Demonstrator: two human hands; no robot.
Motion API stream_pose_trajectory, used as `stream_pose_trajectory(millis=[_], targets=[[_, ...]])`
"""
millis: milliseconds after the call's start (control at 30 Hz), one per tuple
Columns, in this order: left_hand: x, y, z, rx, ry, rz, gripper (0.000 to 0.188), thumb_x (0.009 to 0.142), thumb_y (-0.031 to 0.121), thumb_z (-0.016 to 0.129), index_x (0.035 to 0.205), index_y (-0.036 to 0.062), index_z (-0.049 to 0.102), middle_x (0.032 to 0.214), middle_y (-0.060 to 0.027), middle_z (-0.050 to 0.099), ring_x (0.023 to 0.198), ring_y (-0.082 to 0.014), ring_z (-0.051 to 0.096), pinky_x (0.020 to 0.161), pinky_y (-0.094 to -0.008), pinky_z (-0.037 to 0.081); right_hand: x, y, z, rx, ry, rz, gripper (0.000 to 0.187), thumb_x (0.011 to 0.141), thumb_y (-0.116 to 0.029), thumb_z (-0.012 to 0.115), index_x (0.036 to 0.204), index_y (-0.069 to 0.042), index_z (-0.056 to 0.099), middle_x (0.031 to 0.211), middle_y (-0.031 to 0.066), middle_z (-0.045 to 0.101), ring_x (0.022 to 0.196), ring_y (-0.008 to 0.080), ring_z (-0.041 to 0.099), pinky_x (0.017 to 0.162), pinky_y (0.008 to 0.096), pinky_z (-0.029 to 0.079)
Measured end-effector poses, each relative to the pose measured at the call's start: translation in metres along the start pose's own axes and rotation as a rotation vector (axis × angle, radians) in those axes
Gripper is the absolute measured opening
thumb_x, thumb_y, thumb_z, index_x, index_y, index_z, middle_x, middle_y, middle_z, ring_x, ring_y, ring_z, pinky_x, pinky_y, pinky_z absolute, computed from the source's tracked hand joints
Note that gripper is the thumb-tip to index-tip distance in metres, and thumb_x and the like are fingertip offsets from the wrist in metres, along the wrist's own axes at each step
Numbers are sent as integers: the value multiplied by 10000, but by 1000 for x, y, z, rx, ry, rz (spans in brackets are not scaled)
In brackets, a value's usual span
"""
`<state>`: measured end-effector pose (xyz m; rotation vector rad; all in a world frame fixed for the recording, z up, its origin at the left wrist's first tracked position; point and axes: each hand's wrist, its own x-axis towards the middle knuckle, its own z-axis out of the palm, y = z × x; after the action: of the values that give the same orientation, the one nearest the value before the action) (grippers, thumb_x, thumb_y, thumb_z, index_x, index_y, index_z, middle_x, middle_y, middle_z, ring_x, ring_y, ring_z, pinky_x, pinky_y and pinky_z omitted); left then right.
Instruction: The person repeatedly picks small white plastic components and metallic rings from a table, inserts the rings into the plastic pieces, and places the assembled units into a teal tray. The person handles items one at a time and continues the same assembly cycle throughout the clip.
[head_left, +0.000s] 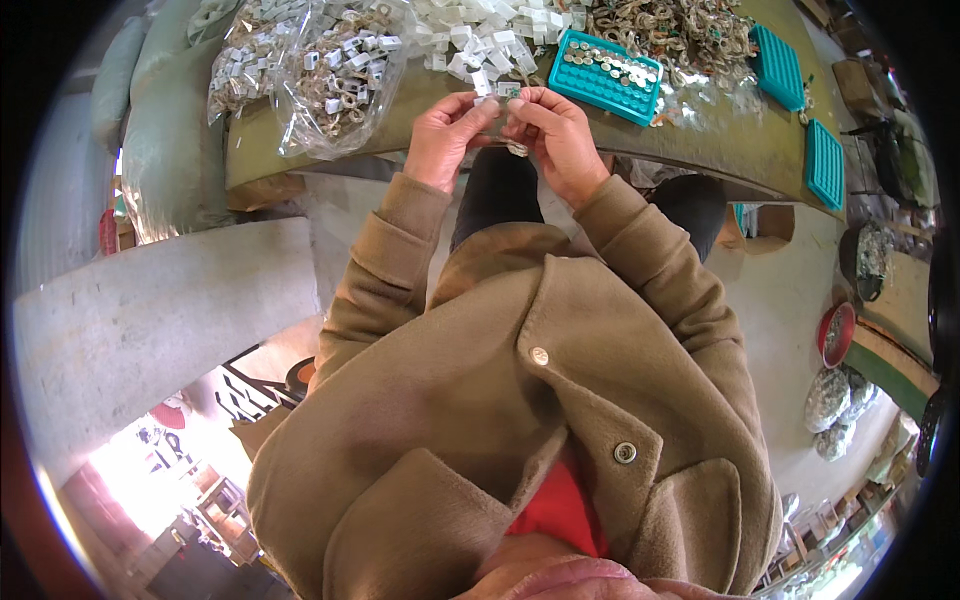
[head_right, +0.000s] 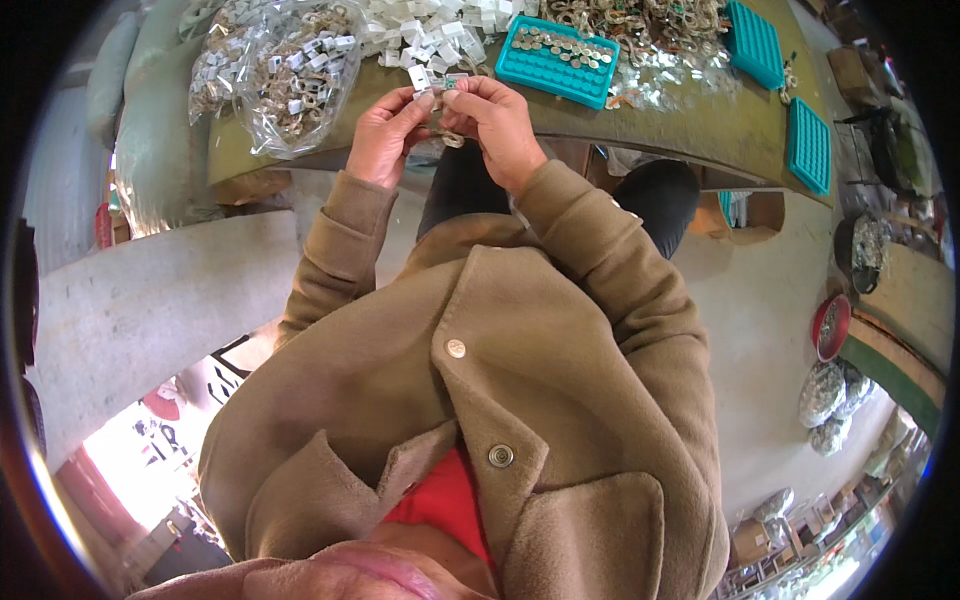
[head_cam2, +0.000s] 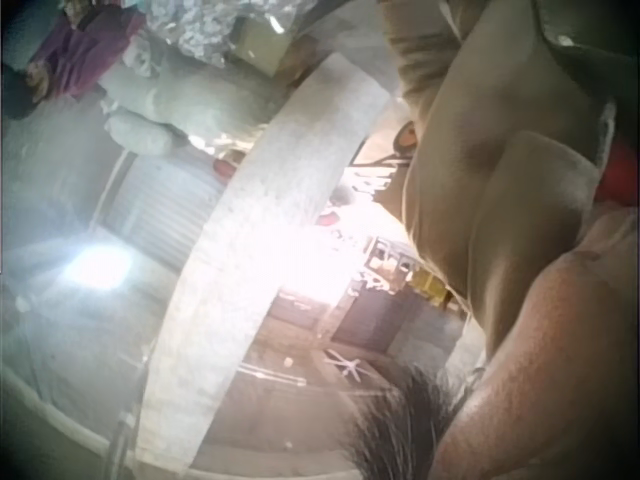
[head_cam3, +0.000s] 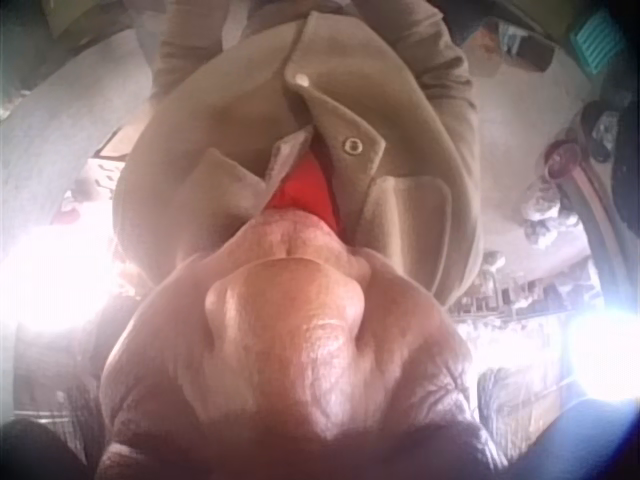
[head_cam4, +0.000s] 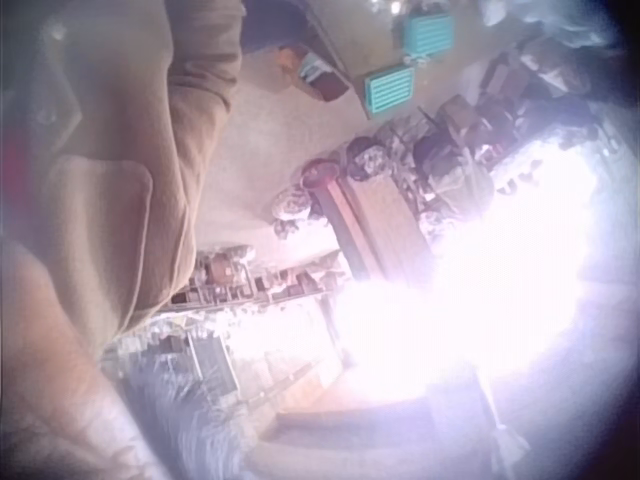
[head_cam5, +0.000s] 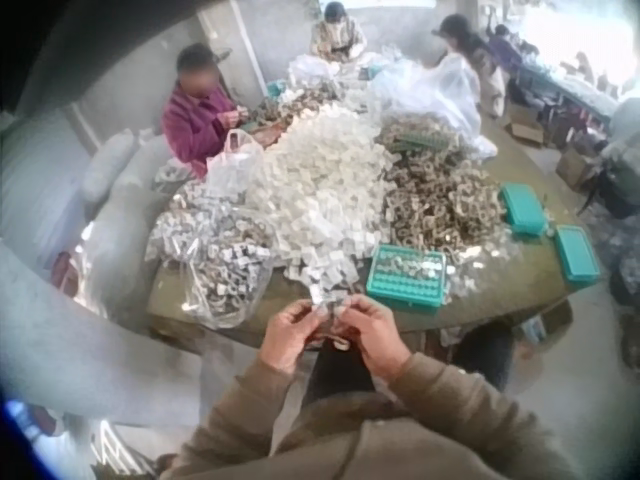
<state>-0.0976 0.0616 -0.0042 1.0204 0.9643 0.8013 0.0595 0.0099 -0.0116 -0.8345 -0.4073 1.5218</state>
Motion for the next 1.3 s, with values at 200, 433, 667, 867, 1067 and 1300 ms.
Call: stream_pose_trajectory(millis=[200, 433, 667, 867, 1067, 1300], targets=[[-8, 6, 16, -88, -161, -8, 310, 941, 117, 632, 1231, 15, 594, 992, -50, 686, 845, -115, 666, 720, -249, 550, -12, -13, -7, -18, -19, -27, 32, 902, -82, 636, 905, -60, 612, 765, -7, 599, 668, 80, 558, 643, 227, 443], [-10, 4, 26, -176, -145, 18, 318, 947, 87, 613, 1255, 16, 584, 1110, -47, 665, 931, -116, 652, 766, -238, 545, -26, -24, -7, 45, 1, -50, 46, 903, -92, 646, 908, -51, 626, 768, -24, 594, 661, 64, 538, 639, 214, 432], [-12, 6, 35, -150, -155, 94, 323, 946, 82, 614, 1259, 9, 583, 1136, -55, 657, 952, -109, 638, 810, -244, 541, -29, -26, -6, -74, 8, -89, 66, 909, -94, 649, 899, -29, 652, 785, -12, 616, 683, 58, 543, 647, 208, 440], [-16, 7, 44, -42, -89, 215, 324, 945, 61, 610, 1260, -10, 598, 1120, -87, 667, 940, -125, 648, 828, -264, 556, -33, -29, -3, -131, -9, -108, 85, 939, -102, 610, 933, -21, 634, 812, -1, 610, 716, 70, 532, 687, 216, 433], [-18, -1, 51, 189, -35, 350, 318, 953, 69, 606, 1254, -32, 600, 1059, -86, 684, 891, -141, 667, 808, -274, 569, -32, -31, -3, -192, 25, -138, 74, 931, -91, 611, 935, -20, 632, 797, 5, 613, 697, 77, 538, 671, 222, 435], [-21, 7, 55, -59, -104, 141, 265, 925, 94, 647, 1151, -44, 658, 939, -76, 704, 760, -117, 660, 702, -256, 557, -32, -27, -6, -347, 85, -182, 70, 904, -62, 619, 946, -7, 615, 786, 20, 620, 685, 73, 544, 634, 231, 437]])
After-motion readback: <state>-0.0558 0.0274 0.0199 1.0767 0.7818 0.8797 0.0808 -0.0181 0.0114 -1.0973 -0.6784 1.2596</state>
